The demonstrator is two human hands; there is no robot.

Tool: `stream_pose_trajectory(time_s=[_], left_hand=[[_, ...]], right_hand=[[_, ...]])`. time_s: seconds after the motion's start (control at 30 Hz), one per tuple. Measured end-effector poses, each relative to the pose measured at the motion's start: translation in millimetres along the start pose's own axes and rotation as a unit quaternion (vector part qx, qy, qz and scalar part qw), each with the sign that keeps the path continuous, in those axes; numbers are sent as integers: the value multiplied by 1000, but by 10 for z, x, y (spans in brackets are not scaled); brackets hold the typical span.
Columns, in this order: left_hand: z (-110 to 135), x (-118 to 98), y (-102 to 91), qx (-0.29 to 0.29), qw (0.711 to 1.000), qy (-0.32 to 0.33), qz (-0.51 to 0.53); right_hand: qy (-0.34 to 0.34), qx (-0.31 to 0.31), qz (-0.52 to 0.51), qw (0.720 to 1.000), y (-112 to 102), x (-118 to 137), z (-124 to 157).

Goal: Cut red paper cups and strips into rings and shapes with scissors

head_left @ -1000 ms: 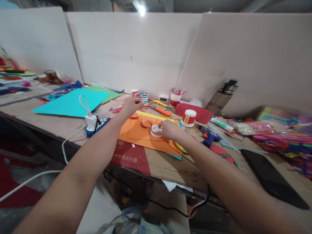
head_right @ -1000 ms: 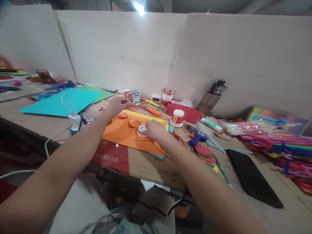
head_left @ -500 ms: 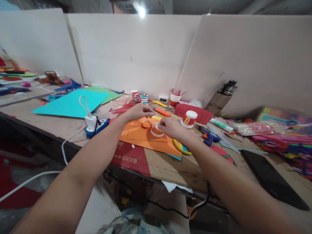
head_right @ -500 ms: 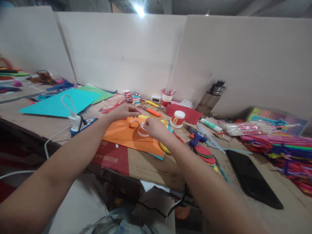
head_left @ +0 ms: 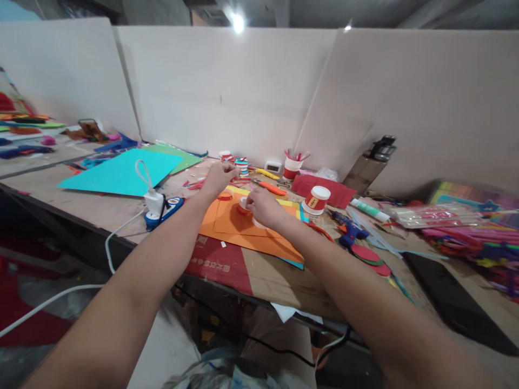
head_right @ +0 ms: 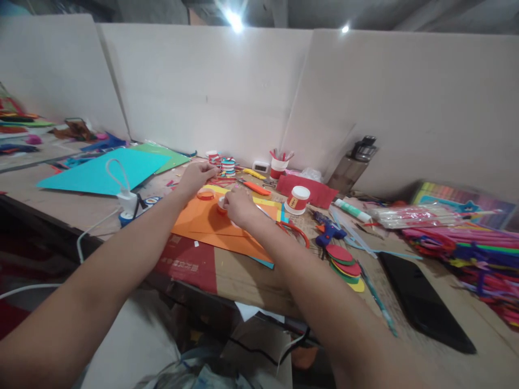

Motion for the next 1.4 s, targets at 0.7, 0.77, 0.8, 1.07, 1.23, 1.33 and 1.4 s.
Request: stream_pose_trajectory(time_s=[0.7,0.77,0.8,1.07,1.23,1.33,1.4], left_hand=[[-6,16,32,22,1000,-2,-22],[-14,30,34,25,999,2,-25],[-18,34,34,26,999,4,-26],[73,-162,63,149,985,41,-82],[261,-252,220,379,905,105,-161],[314,-209,267,446,869,82,-198],[307,-194,263,439,873,61,-205]], right_hand=[[9,27,35,999,116,-30,-11],[11,23,32,999,116,-25,-10],[14,19,30,999,105,-22,-10],[109,-85,-14,990,-199,-240,80],[165,-116,-109,973,-185,-439,238],[169,-124,-140,968,-108,-469,285],[163,-133,-152,966,-75,-476,287]])
Point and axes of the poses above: each hand's wrist, its own z-axis away from the middle knuckle, its own y-axis out of the palm, x = y × z, the point moved 3 cm from there along -z, towards the middle knuckle, and after that the axes turned 2 degrees about y, right-handed, at the moved point
